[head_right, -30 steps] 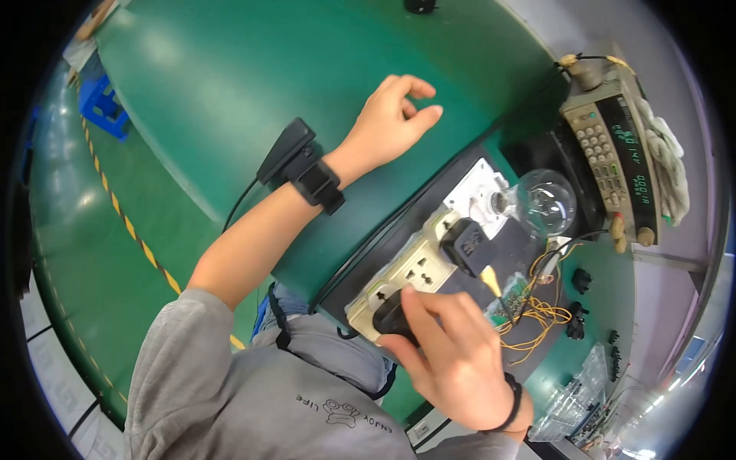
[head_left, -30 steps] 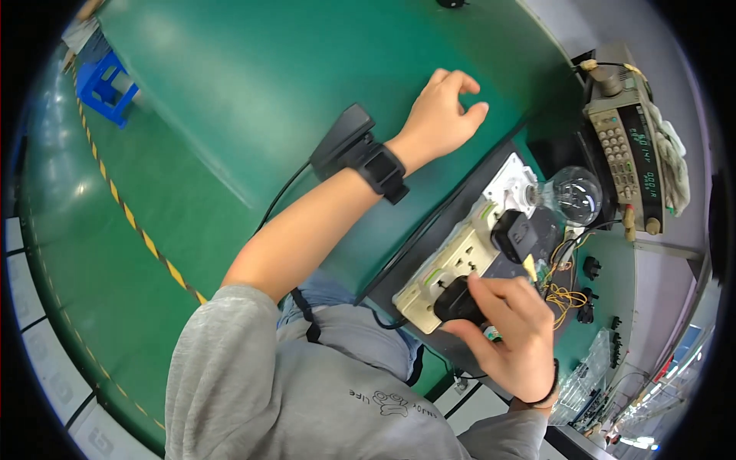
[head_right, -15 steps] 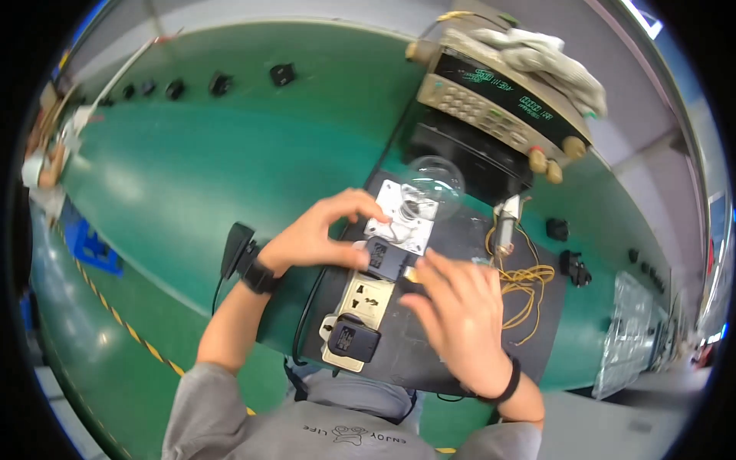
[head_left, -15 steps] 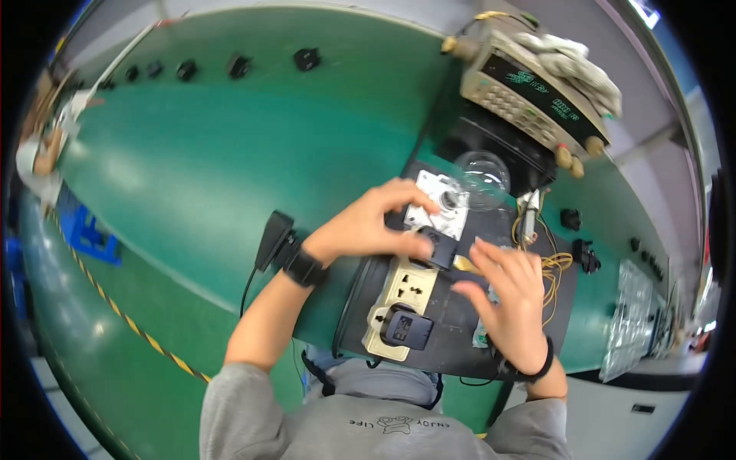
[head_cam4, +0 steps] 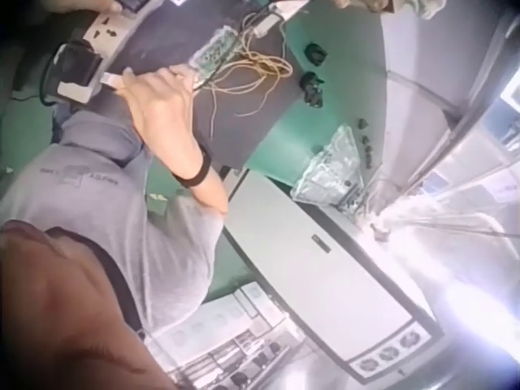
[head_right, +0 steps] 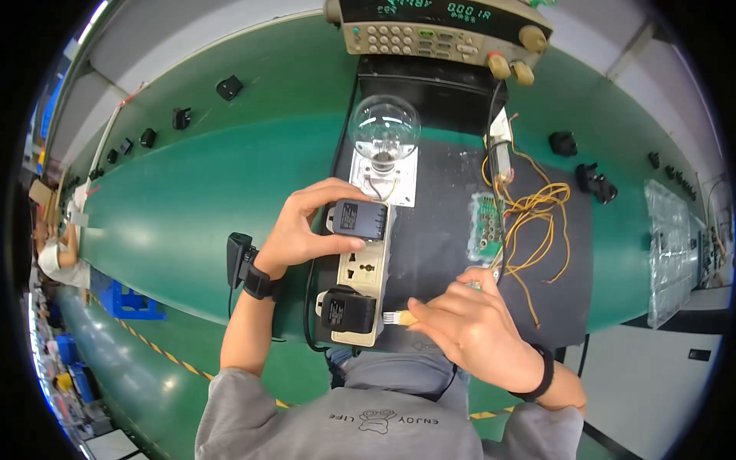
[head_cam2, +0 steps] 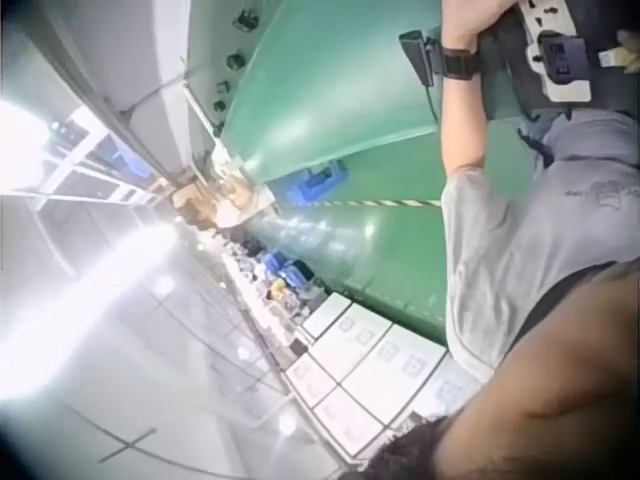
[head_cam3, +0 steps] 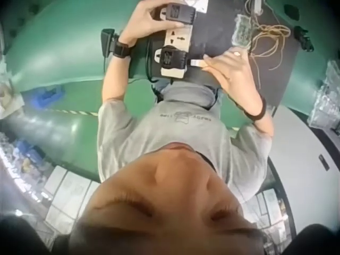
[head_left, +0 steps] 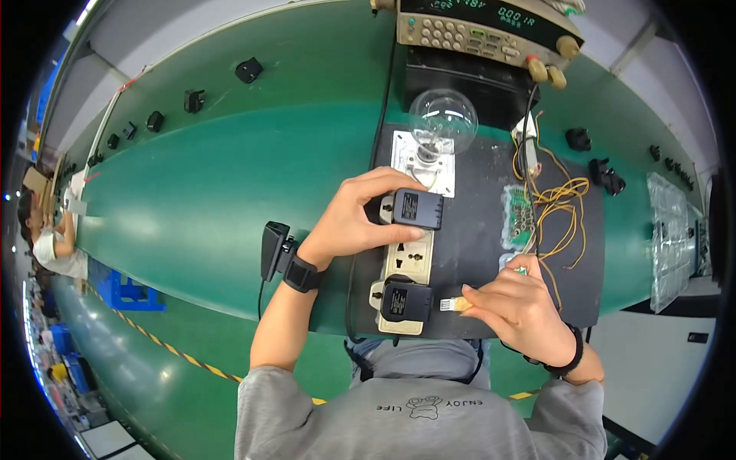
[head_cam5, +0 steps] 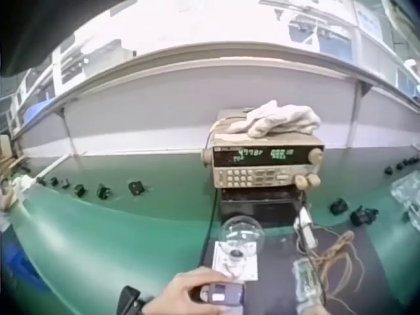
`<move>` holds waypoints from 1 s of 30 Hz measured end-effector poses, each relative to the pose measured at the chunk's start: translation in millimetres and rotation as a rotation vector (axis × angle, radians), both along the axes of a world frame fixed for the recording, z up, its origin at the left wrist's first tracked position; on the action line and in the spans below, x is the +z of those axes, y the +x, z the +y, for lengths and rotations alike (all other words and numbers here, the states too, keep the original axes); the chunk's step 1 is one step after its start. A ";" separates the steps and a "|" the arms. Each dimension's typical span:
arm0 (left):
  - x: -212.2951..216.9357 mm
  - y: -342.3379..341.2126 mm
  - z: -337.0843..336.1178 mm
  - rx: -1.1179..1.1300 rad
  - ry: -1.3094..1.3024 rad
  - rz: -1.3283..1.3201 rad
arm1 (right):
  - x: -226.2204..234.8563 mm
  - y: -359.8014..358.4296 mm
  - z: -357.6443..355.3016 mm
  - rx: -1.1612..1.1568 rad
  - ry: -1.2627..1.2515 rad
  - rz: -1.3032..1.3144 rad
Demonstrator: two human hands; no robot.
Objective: Testing electronic components and power adapters using a power supply unit and specialized testing jigs.
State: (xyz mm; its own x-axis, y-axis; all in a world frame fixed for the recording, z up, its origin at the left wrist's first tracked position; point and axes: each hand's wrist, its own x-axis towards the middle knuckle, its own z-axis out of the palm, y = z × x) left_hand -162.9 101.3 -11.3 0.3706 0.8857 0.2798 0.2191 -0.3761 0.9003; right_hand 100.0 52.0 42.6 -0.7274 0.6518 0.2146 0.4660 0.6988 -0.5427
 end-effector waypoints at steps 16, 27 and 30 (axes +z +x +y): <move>-7.6 4.6 5.9 0.002 -0.050 -0.099 | -9.5 -2.7 -5.3 0.012 -0.007 0.088; -4.6 1.9 4.6 0.000 0.062 -0.031 | -11.5 0.3 -2.8 0.002 -0.020 0.075; -8.8 -17.6 3.5 0.214 0.058 -0.731 | -12.0 -4.0 -4.2 -0.001 -0.009 0.072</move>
State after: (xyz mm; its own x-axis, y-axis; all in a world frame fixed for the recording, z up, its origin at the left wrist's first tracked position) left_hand -180.5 104.8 -20.1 -0.1050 0.8938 0.4360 -0.3519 -0.4435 0.8243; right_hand 96.1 47.8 30.6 -0.7095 0.6550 0.2599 0.4266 0.6929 -0.5813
